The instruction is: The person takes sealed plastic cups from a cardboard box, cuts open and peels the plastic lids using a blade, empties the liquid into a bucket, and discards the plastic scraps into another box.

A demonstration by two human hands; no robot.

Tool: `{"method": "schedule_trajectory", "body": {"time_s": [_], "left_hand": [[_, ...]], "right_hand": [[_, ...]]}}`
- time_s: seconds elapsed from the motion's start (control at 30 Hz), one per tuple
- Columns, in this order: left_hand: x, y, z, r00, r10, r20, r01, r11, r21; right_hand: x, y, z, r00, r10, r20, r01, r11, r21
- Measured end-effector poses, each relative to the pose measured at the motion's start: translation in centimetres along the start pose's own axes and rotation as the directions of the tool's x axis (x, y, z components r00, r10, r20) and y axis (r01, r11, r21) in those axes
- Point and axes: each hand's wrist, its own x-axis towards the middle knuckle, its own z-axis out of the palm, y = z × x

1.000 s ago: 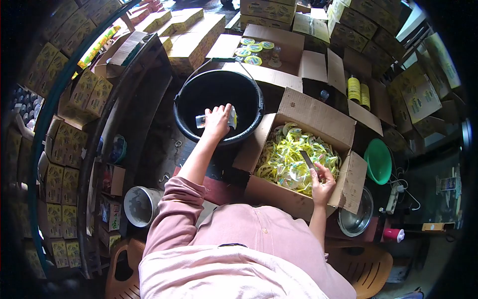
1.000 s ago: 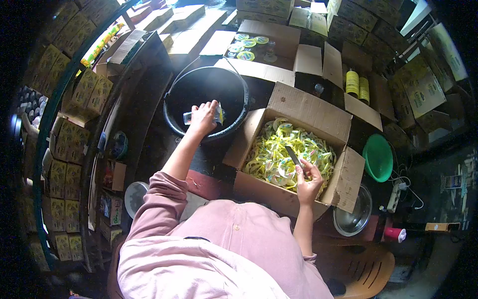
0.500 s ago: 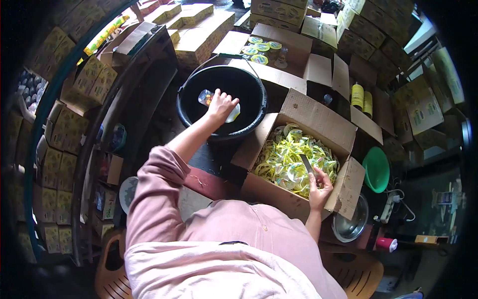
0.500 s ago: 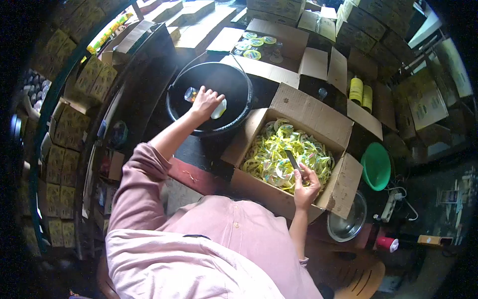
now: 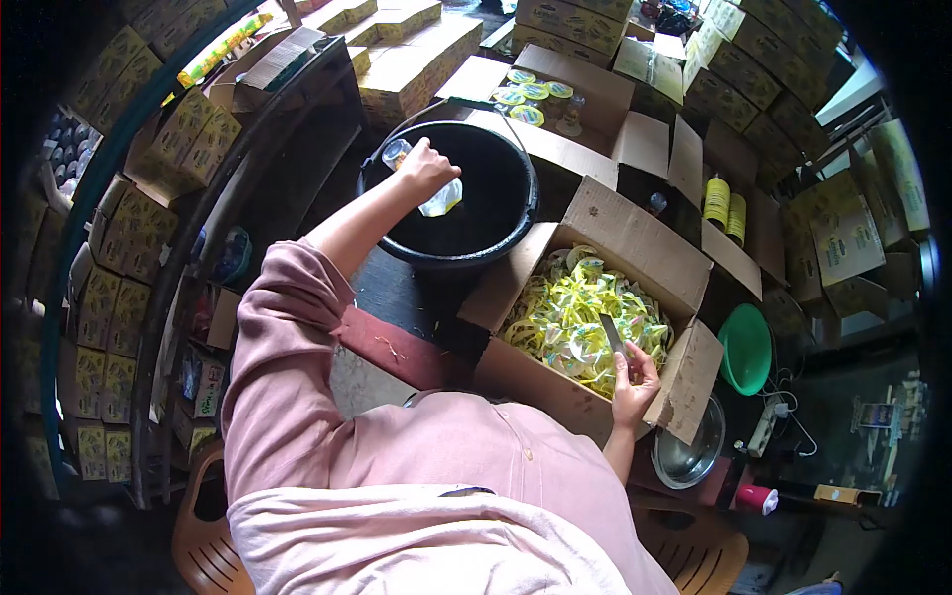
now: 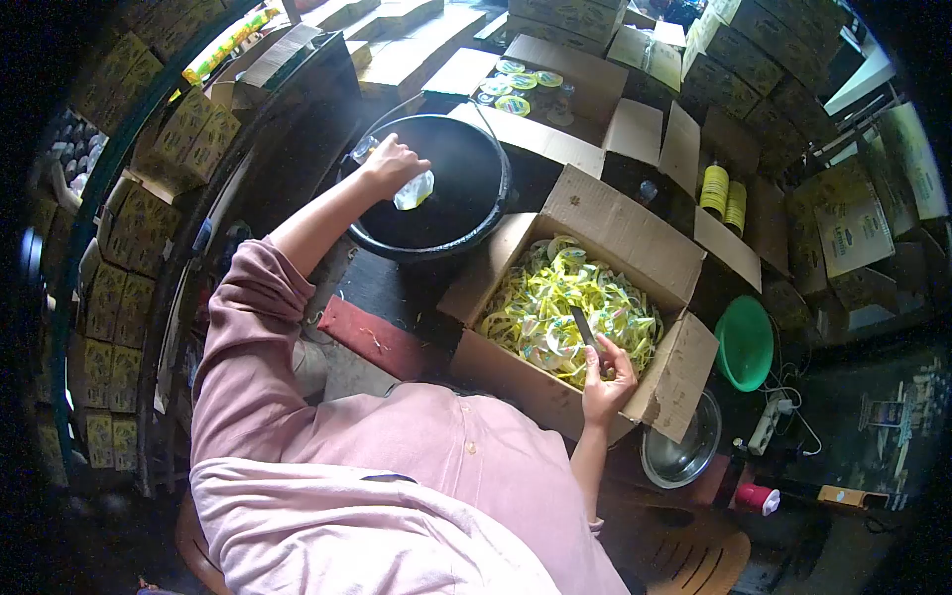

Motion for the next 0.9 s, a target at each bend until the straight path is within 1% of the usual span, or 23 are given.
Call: {"method": "schedule_trajectory", "body": {"time_s": [0.13,0.4,0.53,0.73,0.83,0.9], "left_hand": [[-0.3,-0.9,-0.8,0.999,-0.011,-0.032,0.011,1.000,-0.014],[-0.7,-1.6,-3.1,0.997,-0.033,-0.064,0.034,0.999,0.026],[-0.8,-1.3,-3.7,0.999,-0.026,-0.042,0.027,0.999,0.022],[-0.6,-0.9,-3.7,0.999,-0.024,-0.031,0.024,1.000,0.011],[-0.7,-0.8,-4.1,0.999,-0.027,-0.030,0.028,1.000,0.012],[-0.6,-0.9,-4.0,0.999,-0.032,-0.041,0.033,0.999,0.009]], "right_hand": [[0.0,-0.8,0.4,1.000,-0.010,0.021,0.010,1.000,0.002],[-0.3,-0.9,0.4,1.000,-0.014,0.028,0.013,0.999,0.034],[-0.5,-1.5,0.1,0.999,-0.039,0.013,0.039,0.999,0.000],[-0.9,-1.0,-0.2,0.999,-0.033,0.000,0.033,0.999,-0.005],[-1.0,-0.8,-0.4,1.000,0.005,0.008,-0.005,1.000,0.026],[-1.0,-0.9,-0.5,1.000,0.008,0.005,-0.008,1.000,0.015]]}}
